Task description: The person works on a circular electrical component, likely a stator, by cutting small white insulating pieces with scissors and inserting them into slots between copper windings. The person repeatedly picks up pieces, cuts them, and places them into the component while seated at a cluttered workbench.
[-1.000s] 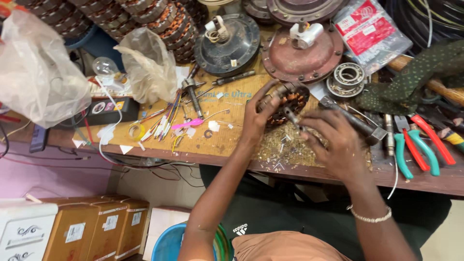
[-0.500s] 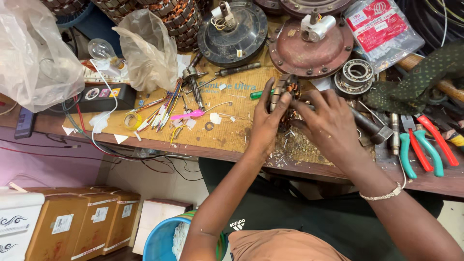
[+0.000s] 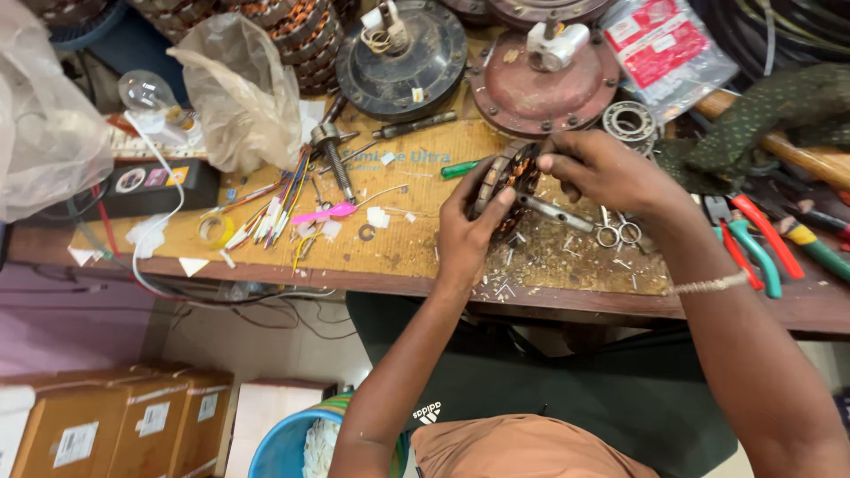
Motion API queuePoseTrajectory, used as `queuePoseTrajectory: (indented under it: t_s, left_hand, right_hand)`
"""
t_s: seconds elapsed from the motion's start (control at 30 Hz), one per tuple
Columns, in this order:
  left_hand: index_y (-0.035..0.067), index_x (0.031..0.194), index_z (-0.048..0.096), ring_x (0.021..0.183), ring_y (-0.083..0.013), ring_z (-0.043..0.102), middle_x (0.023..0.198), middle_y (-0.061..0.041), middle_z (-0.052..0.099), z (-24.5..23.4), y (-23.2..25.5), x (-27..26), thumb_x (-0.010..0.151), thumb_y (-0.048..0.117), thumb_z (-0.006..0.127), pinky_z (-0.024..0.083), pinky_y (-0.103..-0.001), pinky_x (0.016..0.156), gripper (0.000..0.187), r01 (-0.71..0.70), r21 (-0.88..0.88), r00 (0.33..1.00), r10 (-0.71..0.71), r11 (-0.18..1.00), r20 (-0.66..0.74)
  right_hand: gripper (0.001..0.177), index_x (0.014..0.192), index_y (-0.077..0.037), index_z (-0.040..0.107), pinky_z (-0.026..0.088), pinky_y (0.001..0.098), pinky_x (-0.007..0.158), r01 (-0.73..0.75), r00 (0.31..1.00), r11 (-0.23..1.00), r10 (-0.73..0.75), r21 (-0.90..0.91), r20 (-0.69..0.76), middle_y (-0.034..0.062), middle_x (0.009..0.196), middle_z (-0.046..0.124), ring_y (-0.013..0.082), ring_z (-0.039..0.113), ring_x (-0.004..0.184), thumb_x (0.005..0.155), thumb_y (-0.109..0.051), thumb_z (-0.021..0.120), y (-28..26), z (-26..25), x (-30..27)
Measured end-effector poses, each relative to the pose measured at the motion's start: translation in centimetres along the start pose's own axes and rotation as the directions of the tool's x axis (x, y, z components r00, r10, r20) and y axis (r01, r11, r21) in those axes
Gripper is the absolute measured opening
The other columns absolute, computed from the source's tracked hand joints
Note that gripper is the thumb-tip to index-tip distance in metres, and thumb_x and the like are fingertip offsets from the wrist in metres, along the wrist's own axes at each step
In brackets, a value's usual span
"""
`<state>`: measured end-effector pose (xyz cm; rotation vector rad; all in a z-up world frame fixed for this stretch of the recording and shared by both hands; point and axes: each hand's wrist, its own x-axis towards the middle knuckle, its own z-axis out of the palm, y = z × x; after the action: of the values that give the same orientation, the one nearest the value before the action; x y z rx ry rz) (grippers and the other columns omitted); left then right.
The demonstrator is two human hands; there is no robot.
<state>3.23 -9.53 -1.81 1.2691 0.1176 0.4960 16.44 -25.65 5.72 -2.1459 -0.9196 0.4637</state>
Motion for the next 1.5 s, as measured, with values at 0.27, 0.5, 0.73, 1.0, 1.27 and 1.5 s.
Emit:
queuePoseTrajectory:
  t_s: [0.27, 0.5, 0.73, 1.0, 1.27, 1.5]
  left_hand:
    - [-0.003, 0.141, 0.061, 0.109, -0.0191, 0.066, 0.121, -0.013, 0.071, 1.3, -0.6, -0.2, 0.095, 0.021, 0.075, 0.054, -0.032, 0.098, 0.053, -0.166, -0.129, 0.928, 0.111, 0.978, -0.356]
    - [-0.002, 0.131, 0.064, 0.118, -0.0203, 0.066, 0.127, -0.012, 0.066, -0.8, 2.0, -2.5, 0.088, -0.003, 0.077, 0.055, -0.033, 0.102, 0.045, -0.482, 0.349, 0.859, 0.512, 0.804, 0.007]
    - [-0.006, 0.127, 0.066, 0.100, -0.0195, 0.070, 0.116, -0.016, 0.070, -1.2, 0.0, -3.1, 0.088, -0.005, 0.074, 0.059, -0.032, 0.087, 0.040, -0.237, -0.211, 0.945, 0.176, 0.948, -0.275]
    - [0.003, 0.129, 0.060, 0.122, -0.0186, 0.066, 0.133, -0.013, 0.064, -0.9, 2.6, -3.7, 0.093, -0.003, 0.071, 0.057, -0.033, 0.104, 0.038, -0.474, 0.097, 0.858, 0.483, 0.875, -0.171]
    - [-0.003, 0.123, 0.066, 0.116, -0.0218, 0.067, 0.118, -0.014, 0.070, -2.2, 0.1, -4.5, 0.087, -0.006, 0.076, 0.053, -0.037, 0.105, 0.038, -0.301, -0.047, 0.952, 0.298, 0.952, -0.067]
    - [-0.002, 0.126, 0.060, 0.103, -0.0145, 0.064, 0.114, -0.007, 0.066, -0.7, -1.6, -4.7, 0.093, -0.001, 0.074, 0.052, -0.029, 0.094, 0.036, -0.340, -0.140, 0.906, 0.284, 0.930, -0.313]
  right_hand:
    - [0.020, 0.111, -0.008, 0.072, 0.057, 0.0458, 0.071, 0.305, 0.814, 0.894, -0.424, -0.328, -0.398, 0.0190, 0.100, 0.074, 0.0357, 0.071, 0.082, 0.092, -0.012, 0.072, 0.4, 7.2, -4.6]
    - [0.013, 0.103, -0.005, 0.070, 0.053, 0.0535, 0.063, -0.034, 0.944, 0.853, -0.143, -0.521, -0.296, 0.0178, 0.087, 0.071, 0.0413, 0.068, 0.077, 0.095, -0.013, 0.062, -4.9, 6.7, -5.4]
    - [0.018, 0.101, -0.006, 0.074, 0.052, 0.0422, 0.060, -0.003, 0.999, 0.996, 0.007, 0.086, -0.052, 0.0153, 0.071, 0.071, 0.0320, 0.065, 0.063, 0.089, -0.019, 0.068, -2.5, 5.5, -5.0]
    - [0.017, 0.103, -0.006, 0.072, 0.053, 0.0469, 0.065, 0.087, 0.867, 0.972, -0.182, -0.218, -0.465, 0.0199, 0.081, 0.071, 0.0377, 0.068, 0.072, 0.092, -0.018, 0.067, -6.9, 9.8, -7.9]
    - [0.021, 0.093, -0.007, 0.077, 0.052, 0.0534, 0.073, 0.014, 0.999, 0.938, -0.030, -0.346, -0.042, 0.0224, 0.085, 0.074, 0.0408, 0.070, 0.085, 0.092, -0.027, 0.068, -3.4, 2.9, -5.9]
    - [0.030, 0.094, -0.001, 0.066, 0.051, 0.0353, 0.061, -0.045, 0.989, 0.985, 0.021, 0.168, 0.143, 0.0095, 0.068, 0.064, 0.0201, 0.060, 0.064, 0.100, -0.030, 0.066, -1.1, 9.8, -9.2]
